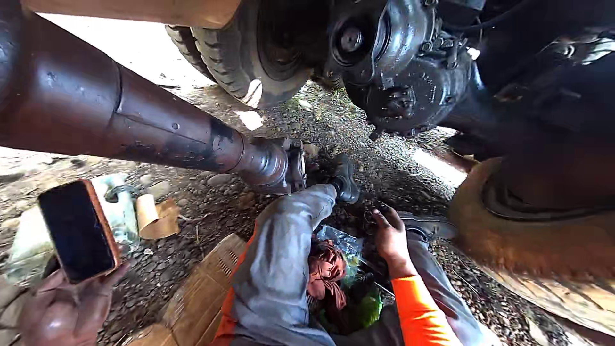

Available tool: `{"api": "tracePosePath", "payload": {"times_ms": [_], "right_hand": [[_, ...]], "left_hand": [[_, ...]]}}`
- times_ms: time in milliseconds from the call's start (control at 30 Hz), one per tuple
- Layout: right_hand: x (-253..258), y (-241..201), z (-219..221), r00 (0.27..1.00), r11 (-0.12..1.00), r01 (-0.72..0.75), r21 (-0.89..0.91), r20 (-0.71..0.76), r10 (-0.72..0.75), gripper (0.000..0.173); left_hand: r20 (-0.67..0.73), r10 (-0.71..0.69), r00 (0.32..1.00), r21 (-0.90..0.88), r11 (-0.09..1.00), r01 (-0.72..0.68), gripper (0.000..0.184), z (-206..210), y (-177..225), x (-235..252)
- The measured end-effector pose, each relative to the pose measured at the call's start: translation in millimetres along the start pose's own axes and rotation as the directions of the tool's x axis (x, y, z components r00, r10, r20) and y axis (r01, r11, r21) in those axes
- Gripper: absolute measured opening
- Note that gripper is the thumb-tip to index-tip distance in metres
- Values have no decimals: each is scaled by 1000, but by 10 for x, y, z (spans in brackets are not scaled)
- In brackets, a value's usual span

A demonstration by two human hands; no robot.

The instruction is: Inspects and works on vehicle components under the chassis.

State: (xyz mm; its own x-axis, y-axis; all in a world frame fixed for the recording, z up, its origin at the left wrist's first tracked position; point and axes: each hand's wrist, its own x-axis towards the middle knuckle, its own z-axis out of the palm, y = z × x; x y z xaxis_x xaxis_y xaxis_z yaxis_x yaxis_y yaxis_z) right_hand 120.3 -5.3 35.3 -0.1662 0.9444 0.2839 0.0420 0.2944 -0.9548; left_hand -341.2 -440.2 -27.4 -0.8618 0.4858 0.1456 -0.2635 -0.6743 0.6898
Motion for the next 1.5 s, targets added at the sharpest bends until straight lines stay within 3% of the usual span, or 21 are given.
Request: {"api": "tracePosePath", "payload": {"times_ms": [67, 133, 200, 333, 467, 600, 733, 867, 933, 1067, 1333, 1500], "right_hand": [[-29, 17, -21, 1000, 1000, 0, -17, 5, 0, 31], [-64, 35, -67, 1000, 999, 8, -42, 17, -7, 31], [-92, 45, -137, 999, 995, 16, -94, 42, -12, 32], [-115, 30, -240, 994, 981, 32, -192, 108, -11, 34], [109, -380, -128, 968, 877, 109, -468, 250, 13, 48], [681, -1446, 334, 920, 645, 350, -680, 380, -99, 54], [1441, -2607, 965, 813, 295, 577, -762, 500, -299, 53], [1988, -3349, 1557, 808, -52, 558, -828, 556, -192, 63], [2176, -3519, 1761, 823, -181, 534, -826, 557, -114, 66], [2399, -3684, 1927, 828, -288, 523, -802, 558, -49, 58], [2421, -3713, 1974, 777, -317, 612, -725, 626, 70, 51], [2416, -3684, 1947, 802, -281, 584, -762, 596, 51, 53]], "left_hand": [[39, -40, 998, -51, 998, 42, 43, 50, -65, -84], [164, -123, 979, -111, 984, 142, 43, 81, -114, -183], [296, -227, 928, -157, 947, 281, 55, 126, -141, -271], [470, -392, 791, -233, 809, 539, 61, 249, -275, -478], [607, -519, 602, -231, 610, 758, 61, 595, -531, -721], [672, -546, 501, -223, 495, 840, 58, 1088, -864, -934], [648, -549, 528, -209, 538, 816, 40, 1670, -1136, -954], [814, -449, 367, -172, 418, 892, 45, 2088, -1479, -797], [828, -450, 333, -163, 375, 913, 43, 2223, -1590, -754], [827, -470, 308, -161, 326, 931, 44, 2245, -1752, -666], [828, -459, 321, -187, 314, 931, 45, 2235, -1846, -536], [819, -461, 341, -203, 323, 925, 44, 2305, -1864, -529]]}}
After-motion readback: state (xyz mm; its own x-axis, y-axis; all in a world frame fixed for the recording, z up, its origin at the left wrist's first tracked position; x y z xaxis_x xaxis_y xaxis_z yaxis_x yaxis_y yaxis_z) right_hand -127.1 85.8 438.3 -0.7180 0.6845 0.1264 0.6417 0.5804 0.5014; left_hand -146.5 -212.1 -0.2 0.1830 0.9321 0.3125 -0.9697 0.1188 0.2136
